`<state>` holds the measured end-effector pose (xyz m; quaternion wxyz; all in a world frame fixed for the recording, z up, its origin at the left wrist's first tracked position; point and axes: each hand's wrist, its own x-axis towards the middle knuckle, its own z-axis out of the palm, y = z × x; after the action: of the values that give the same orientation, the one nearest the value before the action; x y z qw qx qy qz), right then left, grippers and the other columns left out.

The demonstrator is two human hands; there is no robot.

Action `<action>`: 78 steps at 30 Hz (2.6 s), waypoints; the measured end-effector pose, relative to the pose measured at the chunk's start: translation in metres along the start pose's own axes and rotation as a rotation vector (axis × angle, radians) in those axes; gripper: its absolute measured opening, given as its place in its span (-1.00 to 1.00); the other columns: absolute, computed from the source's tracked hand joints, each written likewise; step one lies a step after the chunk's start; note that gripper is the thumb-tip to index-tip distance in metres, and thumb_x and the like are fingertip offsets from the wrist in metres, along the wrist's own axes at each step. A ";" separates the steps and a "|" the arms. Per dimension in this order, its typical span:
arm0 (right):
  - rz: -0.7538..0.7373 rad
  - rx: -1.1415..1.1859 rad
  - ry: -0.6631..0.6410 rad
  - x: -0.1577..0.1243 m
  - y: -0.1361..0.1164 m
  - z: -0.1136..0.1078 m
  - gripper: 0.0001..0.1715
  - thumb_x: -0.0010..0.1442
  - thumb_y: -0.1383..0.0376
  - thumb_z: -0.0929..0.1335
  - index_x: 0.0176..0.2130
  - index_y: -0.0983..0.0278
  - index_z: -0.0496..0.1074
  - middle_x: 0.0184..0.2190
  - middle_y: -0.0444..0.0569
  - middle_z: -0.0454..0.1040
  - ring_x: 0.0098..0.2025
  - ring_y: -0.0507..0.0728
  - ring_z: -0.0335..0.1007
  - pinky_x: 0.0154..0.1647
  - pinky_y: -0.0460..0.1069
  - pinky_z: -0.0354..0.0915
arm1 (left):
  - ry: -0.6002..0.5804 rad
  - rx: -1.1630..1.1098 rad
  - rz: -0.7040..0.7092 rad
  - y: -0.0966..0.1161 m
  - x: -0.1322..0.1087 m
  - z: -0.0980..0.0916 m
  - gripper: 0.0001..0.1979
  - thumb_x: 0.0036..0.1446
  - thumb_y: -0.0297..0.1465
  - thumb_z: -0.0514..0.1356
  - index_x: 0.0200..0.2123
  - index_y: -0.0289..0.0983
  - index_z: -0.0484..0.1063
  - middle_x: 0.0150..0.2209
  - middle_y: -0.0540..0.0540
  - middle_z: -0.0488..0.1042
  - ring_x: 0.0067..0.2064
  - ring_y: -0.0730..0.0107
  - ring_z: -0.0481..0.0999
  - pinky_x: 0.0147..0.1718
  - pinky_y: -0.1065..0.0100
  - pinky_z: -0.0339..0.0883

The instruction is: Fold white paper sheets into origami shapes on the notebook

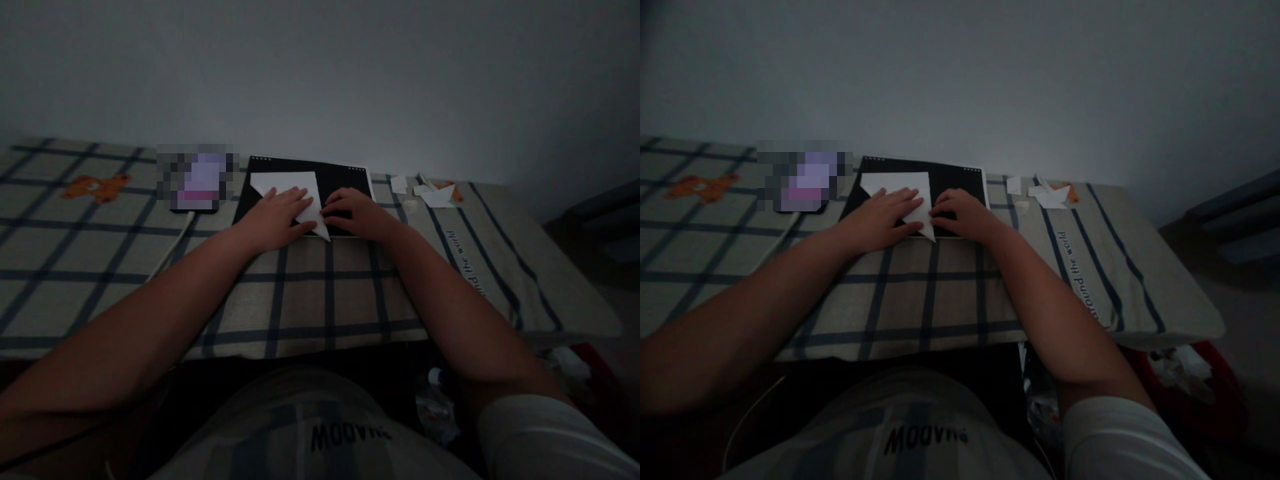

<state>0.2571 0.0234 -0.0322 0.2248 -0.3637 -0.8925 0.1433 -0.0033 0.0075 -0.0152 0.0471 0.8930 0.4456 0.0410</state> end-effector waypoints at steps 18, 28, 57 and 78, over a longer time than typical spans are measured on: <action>0.015 -0.055 0.069 0.002 -0.006 0.002 -0.63 0.46 0.22 0.37 0.11 0.12 0.72 0.16 0.11 0.59 0.22 0.34 0.43 0.32 0.32 0.29 | 0.207 -0.018 -0.020 -0.002 0.004 0.002 -0.46 0.53 -0.11 0.11 0.40 -0.22 0.49 0.57 -0.24 0.26 0.58 -0.16 0.17 0.55 -0.18 0.05; 0.035 -0.057 0.055 0.005 -0.001 0.008 -0.61 0.47 0.24 0.33 0.10 0.13 0.72 0.14 0.09 0.63 0.21 0.33 0.47 0.33 0.30 0.31 | 0.138 -0.046 0.050 -0.004 0.011 0.006 -0.47 0.53 -0.18 -0.01 0.33 -0.28 0.54 0.43 -0.27 0.46 0.43 -0.08 0.44 0.51 -0.13 0.18; 0.128 -0.048 0.140 0.006 -0.005 0.021 -0.77 0.40 0.16 0.49 -0.01 0.17 0.71 0.12 0.11 0.57 0.19 0.34 0.45 0.28 0.29 0.33 | 0.136 -0.014 0.080 -0.001 0.013 0.005 -0.49 0.55 -0.11 0.03 0.20 -0.36 0.53 0.33 -0.39 0.48 0.36 -0.15 0.47 0.43 -0.13 0.27; 0.017 0.019 0.026 0.002 0.001 0.007 -0.51 0.31 0.05 0.52 0.13 0.24 0.67 0.21 0.21 0.54 0.28 0.41 0.43 0.39 0.38 0.28 | 0.078 -0.033 -0.001 0.005 0.008 0.010 -0.37 0.56 -0.09 0.05 0.46 -0.37 0.36 0.60 -0.37 0.17 0.63 -0.07 0.12 0.61 -0.21 -0.15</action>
<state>0.2536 0.0249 -0.0380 0.2384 -0.3711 -0.8850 0.1491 0.0066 0.0099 -0.0245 0.0443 0.8897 0.4468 0.0832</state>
